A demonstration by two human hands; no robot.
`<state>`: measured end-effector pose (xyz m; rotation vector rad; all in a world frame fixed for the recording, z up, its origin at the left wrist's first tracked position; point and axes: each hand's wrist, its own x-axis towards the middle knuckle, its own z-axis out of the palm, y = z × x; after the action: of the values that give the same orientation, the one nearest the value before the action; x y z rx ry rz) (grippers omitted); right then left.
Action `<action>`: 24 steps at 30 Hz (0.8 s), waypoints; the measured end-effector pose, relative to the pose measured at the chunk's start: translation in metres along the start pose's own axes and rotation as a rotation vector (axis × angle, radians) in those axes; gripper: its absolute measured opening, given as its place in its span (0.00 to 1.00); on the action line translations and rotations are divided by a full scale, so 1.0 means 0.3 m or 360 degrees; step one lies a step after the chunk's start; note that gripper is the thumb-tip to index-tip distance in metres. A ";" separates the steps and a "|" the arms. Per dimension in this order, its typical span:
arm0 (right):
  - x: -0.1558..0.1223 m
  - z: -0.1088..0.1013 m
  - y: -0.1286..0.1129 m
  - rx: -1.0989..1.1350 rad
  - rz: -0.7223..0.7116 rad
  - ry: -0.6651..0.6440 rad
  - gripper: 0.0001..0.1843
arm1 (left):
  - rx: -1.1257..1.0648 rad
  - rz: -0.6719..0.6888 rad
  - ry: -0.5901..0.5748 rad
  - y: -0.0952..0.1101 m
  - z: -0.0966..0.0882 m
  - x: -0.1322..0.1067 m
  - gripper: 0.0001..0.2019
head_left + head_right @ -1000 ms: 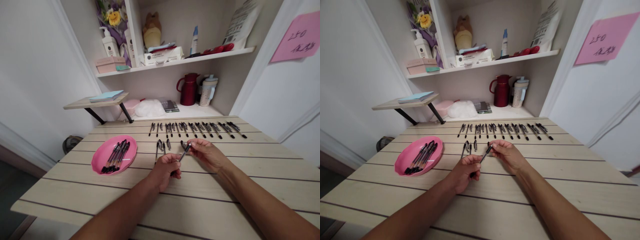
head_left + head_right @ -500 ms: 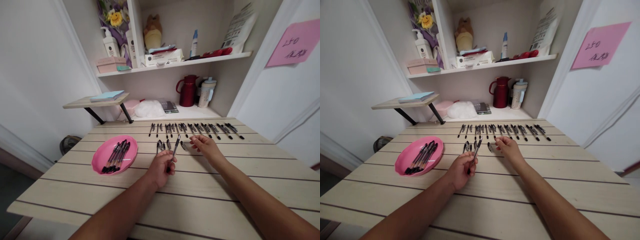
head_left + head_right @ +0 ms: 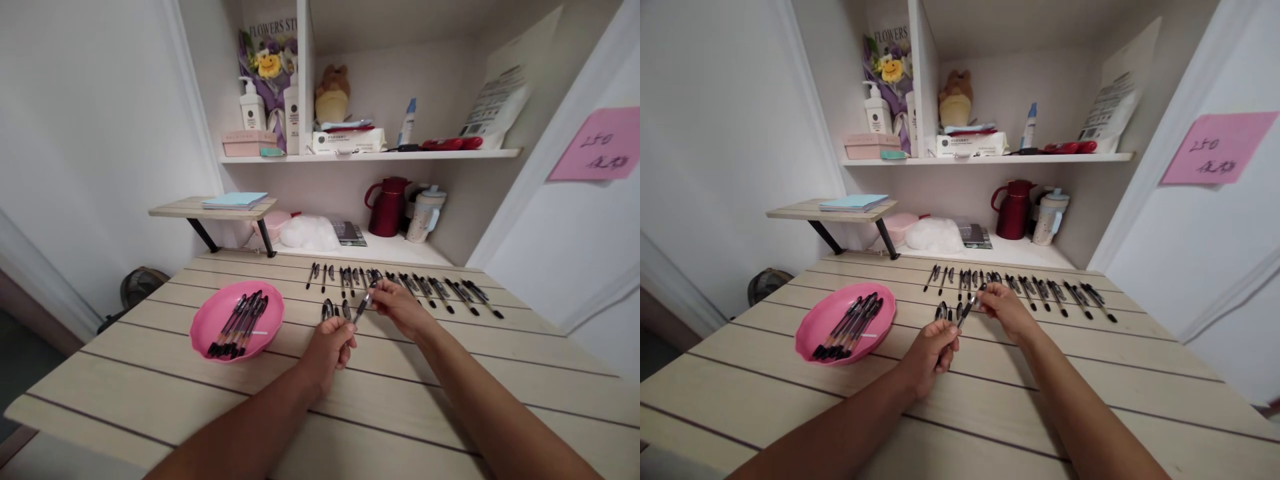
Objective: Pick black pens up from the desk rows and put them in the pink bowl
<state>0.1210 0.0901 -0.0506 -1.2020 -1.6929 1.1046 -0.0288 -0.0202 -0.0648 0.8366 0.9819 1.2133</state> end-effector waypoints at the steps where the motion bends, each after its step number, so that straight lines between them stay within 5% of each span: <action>1: -0.003 -0.002 -0.004 0.0366 -0.0029 -0.0009 0.11 | 0.0016 -0.0005 0.0023 0.001 0.002 -0.001 0.12; 3: -0.013 -0.006 -0.014 0.0968 -0.0063 -0.0029 0.14 | 0.0040 -0.0009 0.0062 0.004 0.006 -0.004 0.12; 6: -0.027 -0.006 -0.033 0.1234 -0.0086 -0.0018 0.16 | 0.0055 0.0000 0.0090 0.010 0.010 -0.007 0.12; 18: -0.042 -0.015 -0.060 0.1124 -0.0125 -0.0007 0.17 | 0.0134 0.0011 0.0086 0.024 0.007 -0.010 0.12; 24: -0.057 0.004 -0.069 0.1014 -0.0079 -0.0207 0.14 | 0.0207 0.0029 0.0140 0.027 0.004 -0.007 0.11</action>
<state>0.1181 0.0698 -0.0335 -0.6895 -1.2926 1.5598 -0.0309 -0.0208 -0.0566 0.9013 1.1364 1.2201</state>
